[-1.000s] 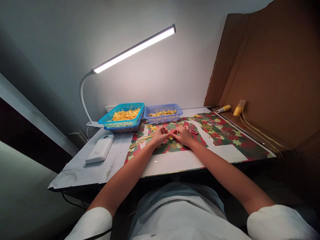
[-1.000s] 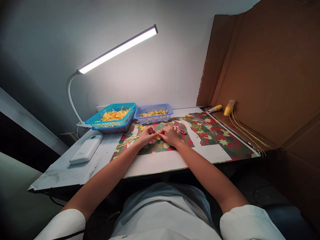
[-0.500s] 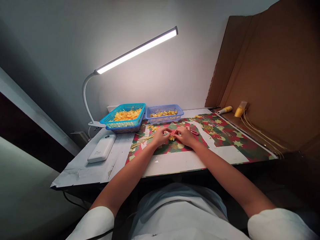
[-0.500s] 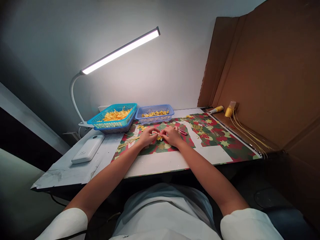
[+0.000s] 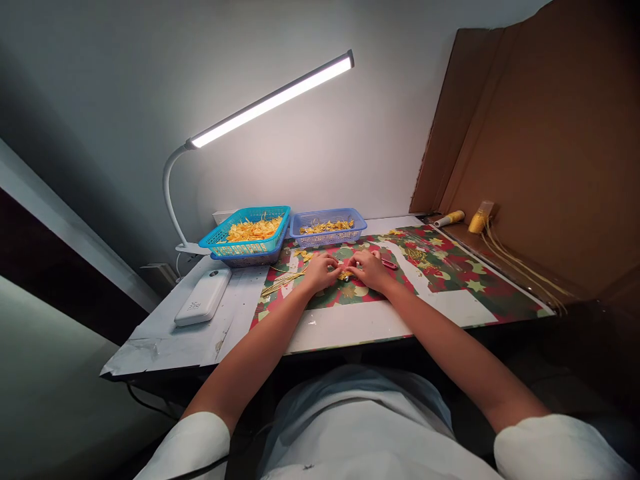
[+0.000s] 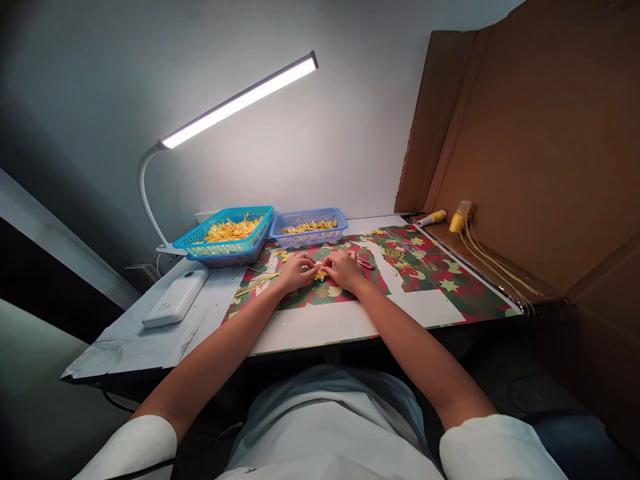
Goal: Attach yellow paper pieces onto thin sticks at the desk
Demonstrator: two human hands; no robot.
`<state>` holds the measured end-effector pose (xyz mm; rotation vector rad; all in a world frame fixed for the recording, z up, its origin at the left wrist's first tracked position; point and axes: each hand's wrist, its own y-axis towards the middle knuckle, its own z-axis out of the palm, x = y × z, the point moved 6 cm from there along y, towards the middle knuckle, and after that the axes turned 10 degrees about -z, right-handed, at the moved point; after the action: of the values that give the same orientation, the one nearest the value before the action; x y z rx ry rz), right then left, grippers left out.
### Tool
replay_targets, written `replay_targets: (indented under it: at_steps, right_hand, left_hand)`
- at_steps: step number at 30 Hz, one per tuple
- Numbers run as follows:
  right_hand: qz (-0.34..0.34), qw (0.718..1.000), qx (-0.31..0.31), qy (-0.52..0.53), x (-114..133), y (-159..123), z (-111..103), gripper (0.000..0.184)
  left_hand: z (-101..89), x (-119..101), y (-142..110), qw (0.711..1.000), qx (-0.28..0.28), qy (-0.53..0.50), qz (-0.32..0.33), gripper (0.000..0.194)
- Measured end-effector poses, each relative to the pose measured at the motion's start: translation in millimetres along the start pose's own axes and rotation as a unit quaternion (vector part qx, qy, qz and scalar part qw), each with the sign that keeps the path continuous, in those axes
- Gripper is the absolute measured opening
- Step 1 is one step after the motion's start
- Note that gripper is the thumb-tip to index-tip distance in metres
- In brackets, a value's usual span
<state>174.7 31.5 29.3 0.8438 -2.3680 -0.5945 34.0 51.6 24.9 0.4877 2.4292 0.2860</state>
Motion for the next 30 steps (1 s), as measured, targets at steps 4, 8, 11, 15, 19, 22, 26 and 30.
replay_targets:
  at_steps: [4,8,11,15,19,22,26,30]
  right_hand:
    - [-0.004,1.0,-0.008,0.005,-1.9,-0.5,0.7,0.009]
    - [-0.005,1.0,-0.009,0.01,-1.1,-0.3,0.6,0.012]
    - [-0.002,1.0,-0.005,0.006,-0.8,-0.1,0.6,0.013]
    - [0.001,1.0,-0.005,0.002,-1.2,0.1,0.7,0.013]
    - [0.004,1.0,-0.003,-0.002,-1.0,0.4,0.5,0.014]
    - [0.005,1.0,-0.004,-0.003,-0.6,0.5,-0.2,0.014]
    - [0.005,1.0,-0.004,-0.012,-0.8,0.4,-0.6,0.014]
    - [0.005,1.0,-0.005,-0.009,-0.2,0.3,-1.0,0.014]
  left_hand:
    - [-1.3,-0.2,0.8,1.0,0.0,-0.002,-0.008,0.014]
    - [-5.4,-6.5,0.7,0.997,0.019,-0.073,-0.002,0.016]
    - [-7.8,-11.7,-0.8,0.995,0.029,-0.095,0.011,0.014]
    - [-9.5,-15.9,-3.8,0.996,0.021,-0.067,0.047,0.012]
    - [-9.8,-15.4,-5.4,0.997,0.005,-0.022,0.073,0.015]
    - [-8.7,-14.3,-5.8,0.997,0.015,-0.004,0.079,0.019]
    - [-9.6,-13.6,-5.6,0.998,0.022,0.012,0.065,0.02]
    - [-9.2,-15.0,-4.6,0.997,0.031,0.033,0.058,0.021]
